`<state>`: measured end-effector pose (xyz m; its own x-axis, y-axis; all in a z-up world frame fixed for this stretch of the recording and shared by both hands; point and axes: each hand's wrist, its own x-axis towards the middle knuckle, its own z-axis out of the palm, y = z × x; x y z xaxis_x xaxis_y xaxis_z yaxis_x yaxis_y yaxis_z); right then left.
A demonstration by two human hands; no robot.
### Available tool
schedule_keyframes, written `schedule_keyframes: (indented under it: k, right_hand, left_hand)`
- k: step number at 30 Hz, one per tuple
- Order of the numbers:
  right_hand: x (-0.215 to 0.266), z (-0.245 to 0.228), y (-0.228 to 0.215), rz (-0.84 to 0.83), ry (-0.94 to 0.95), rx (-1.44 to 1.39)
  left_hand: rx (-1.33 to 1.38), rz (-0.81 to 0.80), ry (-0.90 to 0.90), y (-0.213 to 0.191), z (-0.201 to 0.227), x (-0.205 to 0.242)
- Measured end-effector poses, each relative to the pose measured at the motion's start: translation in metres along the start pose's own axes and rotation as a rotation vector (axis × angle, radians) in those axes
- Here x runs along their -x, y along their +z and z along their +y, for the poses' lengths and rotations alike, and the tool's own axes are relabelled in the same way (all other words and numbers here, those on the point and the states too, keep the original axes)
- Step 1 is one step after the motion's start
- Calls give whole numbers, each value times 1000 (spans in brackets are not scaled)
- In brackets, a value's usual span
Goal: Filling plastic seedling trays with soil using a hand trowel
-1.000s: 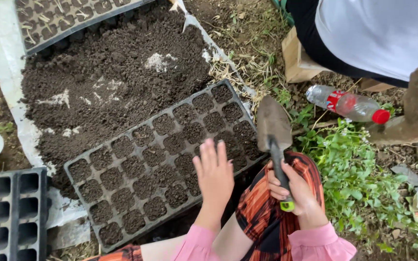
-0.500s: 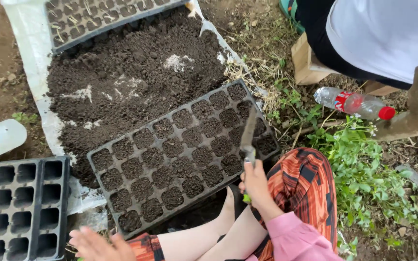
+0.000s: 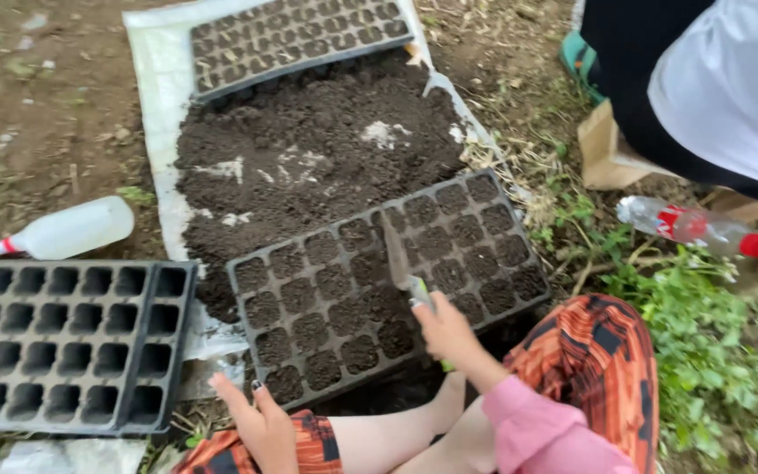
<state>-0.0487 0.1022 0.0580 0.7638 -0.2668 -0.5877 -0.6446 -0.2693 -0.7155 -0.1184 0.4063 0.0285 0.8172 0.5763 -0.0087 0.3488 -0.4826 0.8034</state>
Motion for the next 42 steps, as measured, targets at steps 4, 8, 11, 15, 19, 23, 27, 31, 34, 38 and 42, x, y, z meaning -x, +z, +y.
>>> schedule_keyframes:
  k: [4,8,11,15,19,23,27,31,34,38,42]
  right_hand:
    - [-21,-39,-49,-44,-101,-224]
    - [-7,-135,-100,-40,-75,429]
    - [-37,-173,-115,11,-134,957]
    - [-65,-229,-114,152,-91,1364]
    - [-66,-277,-110,47,34,1366]
    - [-94,-285,-89,-163,-28,1410]
    - [-102,-283,-63,-100,-63,1355]
    - [-114,-265,-65,-93,-90,1308]
    - [-125,-251,-58,-50,-86,1174]
    - [-120,-241,-49,-49,-74,1117]
    - [-148,-211,-33,63,-124,953]
  left_hand:
    - [272,-51,-86,-12,17,0]
    - [481,-85,-416,-9,30,-15]
    - [595,-29,-453,-3,25,-15]
    - [669,47,-459,23,-19,-27]
    - [617,28,-574,44,-44,-38]
    - [544,35,-560,60,-70,-40]
    - [650,63,-673,49,-31,-37]
    - [361,-103,-855,42,4,-47]
    - [516,158,-657,70,-44,-42]
    - [424,16,-831,43,-2,-43]
    - [481,121,-725,68,-34,-41]
